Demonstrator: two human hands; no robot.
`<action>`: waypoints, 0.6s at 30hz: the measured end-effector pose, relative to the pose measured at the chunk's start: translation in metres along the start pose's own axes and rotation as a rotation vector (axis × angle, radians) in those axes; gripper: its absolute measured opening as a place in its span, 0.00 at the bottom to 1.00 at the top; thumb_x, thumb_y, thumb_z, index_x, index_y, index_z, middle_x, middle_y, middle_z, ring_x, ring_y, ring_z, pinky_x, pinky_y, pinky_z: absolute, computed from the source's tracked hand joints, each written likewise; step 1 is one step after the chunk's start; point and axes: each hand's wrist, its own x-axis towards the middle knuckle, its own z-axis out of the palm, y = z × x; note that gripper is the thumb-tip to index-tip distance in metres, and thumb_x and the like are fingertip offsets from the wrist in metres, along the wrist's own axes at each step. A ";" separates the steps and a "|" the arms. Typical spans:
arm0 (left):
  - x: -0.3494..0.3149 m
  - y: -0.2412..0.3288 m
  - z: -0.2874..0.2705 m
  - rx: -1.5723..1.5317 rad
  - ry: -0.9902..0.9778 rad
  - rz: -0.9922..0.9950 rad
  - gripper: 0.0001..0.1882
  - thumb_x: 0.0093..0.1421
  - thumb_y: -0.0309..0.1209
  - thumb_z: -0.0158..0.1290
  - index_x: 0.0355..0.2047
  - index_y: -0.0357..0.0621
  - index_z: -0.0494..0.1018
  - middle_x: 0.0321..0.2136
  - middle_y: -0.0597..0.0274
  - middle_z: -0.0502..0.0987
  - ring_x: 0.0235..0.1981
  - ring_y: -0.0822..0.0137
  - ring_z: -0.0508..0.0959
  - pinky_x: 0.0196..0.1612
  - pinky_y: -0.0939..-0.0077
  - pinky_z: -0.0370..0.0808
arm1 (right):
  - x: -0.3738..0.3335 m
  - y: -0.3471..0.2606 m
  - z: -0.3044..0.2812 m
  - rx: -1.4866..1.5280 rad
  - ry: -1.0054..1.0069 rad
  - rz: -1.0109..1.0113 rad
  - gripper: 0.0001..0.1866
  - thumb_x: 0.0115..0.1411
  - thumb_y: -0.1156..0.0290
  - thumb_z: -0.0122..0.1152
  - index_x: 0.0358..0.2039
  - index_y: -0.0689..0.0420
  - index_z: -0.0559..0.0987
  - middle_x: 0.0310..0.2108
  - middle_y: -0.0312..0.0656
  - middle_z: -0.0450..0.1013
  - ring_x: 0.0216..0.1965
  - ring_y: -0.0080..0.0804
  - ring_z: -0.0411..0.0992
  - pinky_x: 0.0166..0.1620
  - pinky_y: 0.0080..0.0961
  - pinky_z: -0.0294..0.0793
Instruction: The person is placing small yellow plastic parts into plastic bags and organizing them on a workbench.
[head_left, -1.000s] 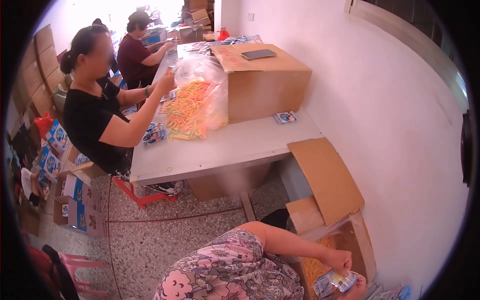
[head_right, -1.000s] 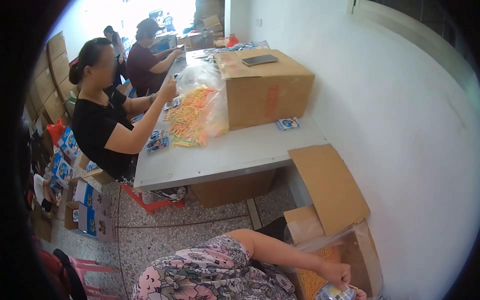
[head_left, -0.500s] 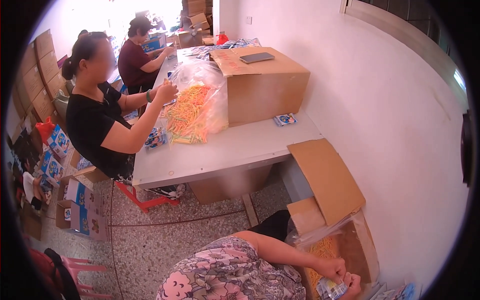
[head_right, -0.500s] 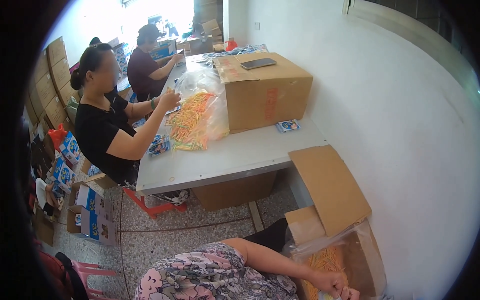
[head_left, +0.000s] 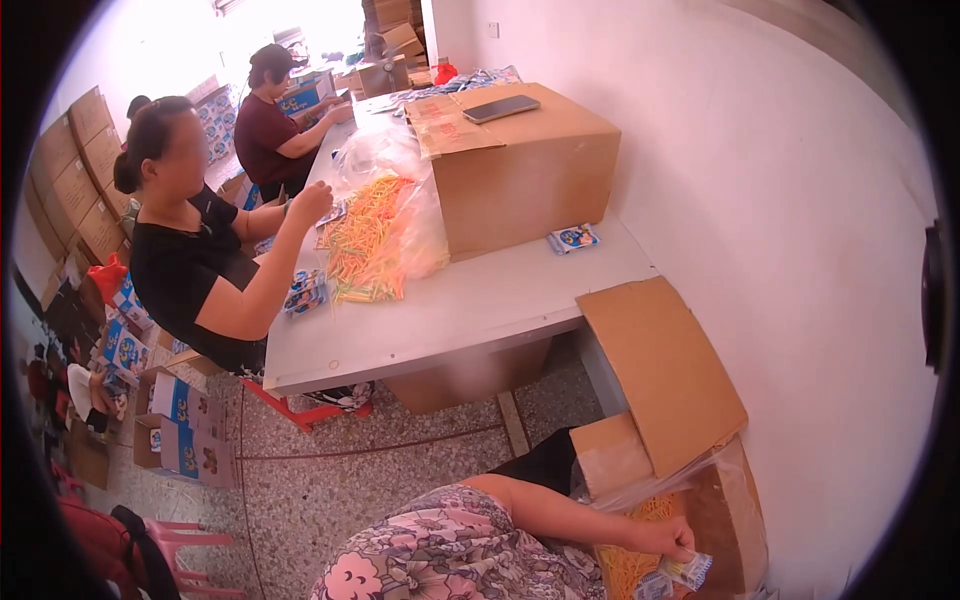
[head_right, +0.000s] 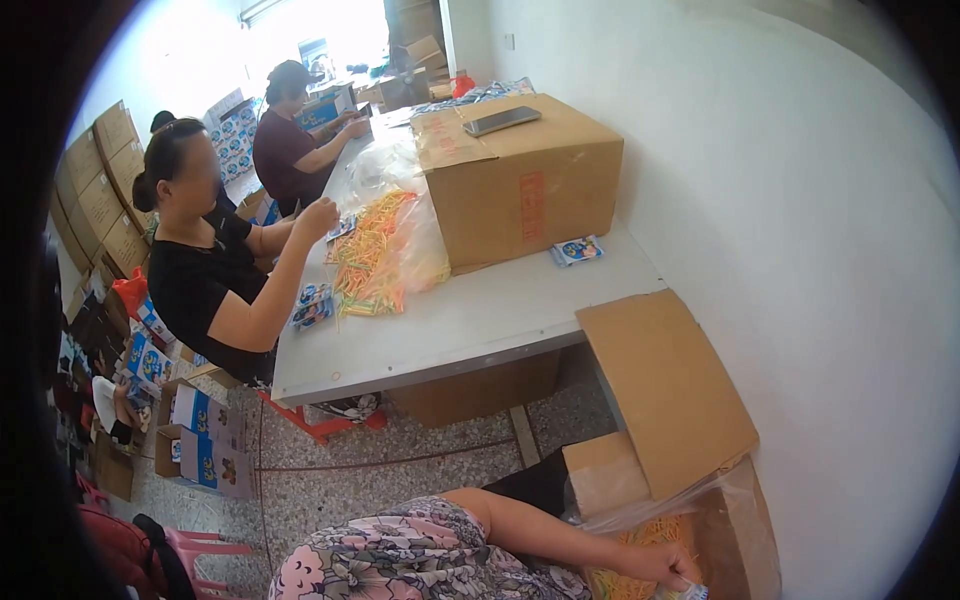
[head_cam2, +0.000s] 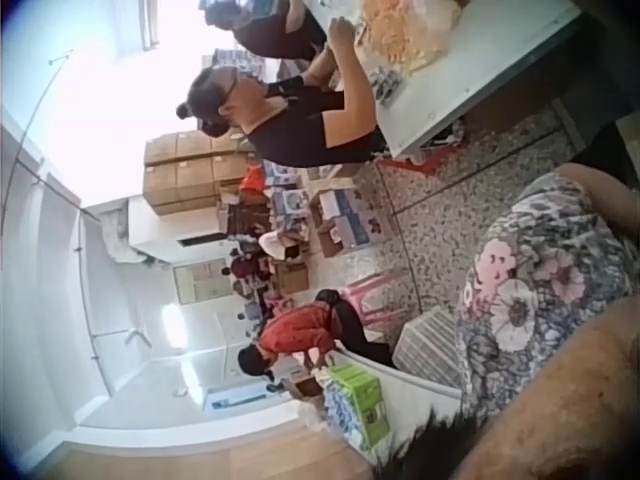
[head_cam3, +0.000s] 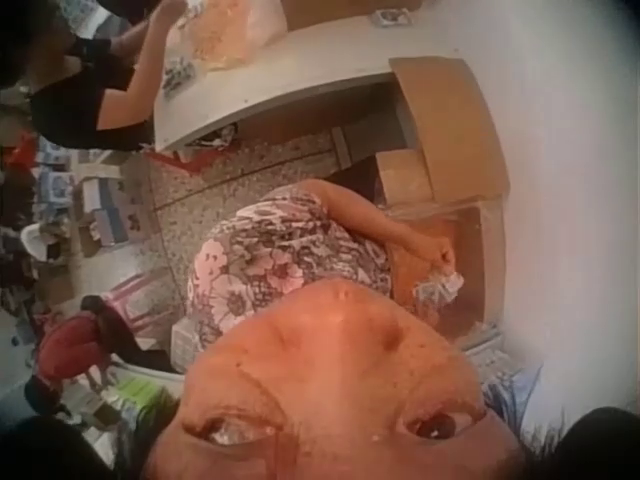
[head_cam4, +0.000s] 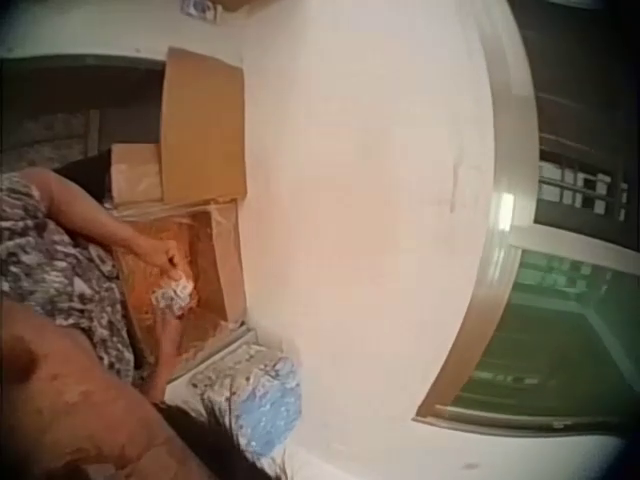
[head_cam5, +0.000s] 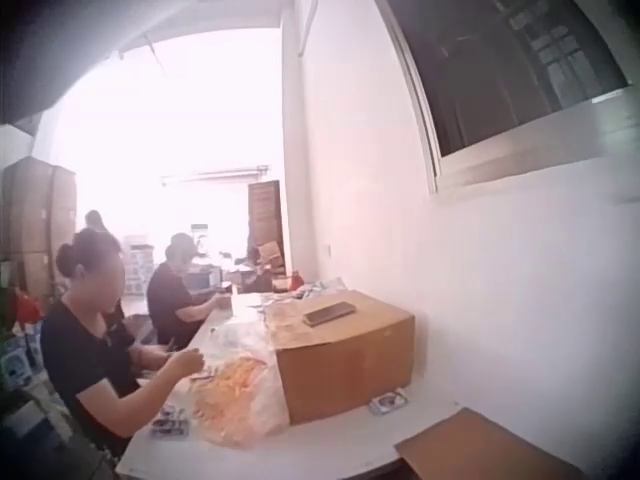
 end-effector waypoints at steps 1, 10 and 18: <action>0.003 0.002 0.002 -0.076 0.000 -0.003 0.05 0.53 0.25 0.53 0.25 0.34 0.75 0.19 0.71 0.74 0.22 0.82 0.70 0.25 0.82 0.69 | 0.000 0.051 0.048 -0.001 -0.002 0.011 0.16 0.58 0.54 0.55 0.28 0.55 0.77 0.30 0.46 0.74 0.27 0.38 0.72 0.32 0.33 0.71; 0.006 0.007 -0.019 -0.206 0.148 0.016 0.04 0.55 0.22 0.53 0.31 0.41 0.77 0.26 0.71 0.76 0.29 0.79 0.74 0.33 0.79 0.74 | -0.004 -0.079 -0.035 0.260 -0.028 0.280 0.14 0.53 0.64 0.57 0.19 0.62 0.74 0.18 0.47 0.70 0.22 0.39 0.70 0.27 0.36 0.68; 0.003 0.021 -0.012 -0.076 0.082 -0.281 0.05 0.57 0.26 0.54 0.32 0.40 0.78 0.31 0.67 0.77 0.35 0.74 0.74 0.42 0.78 0.69 | 0.002 -0.065 -0.023 0.386 -0.063 0.222 0.16 0.52 0.61 0.60 0.22 0.63 0.75 0.22 0.48 0.72 0.25 0.41 0.69 0.30 0.35 0.67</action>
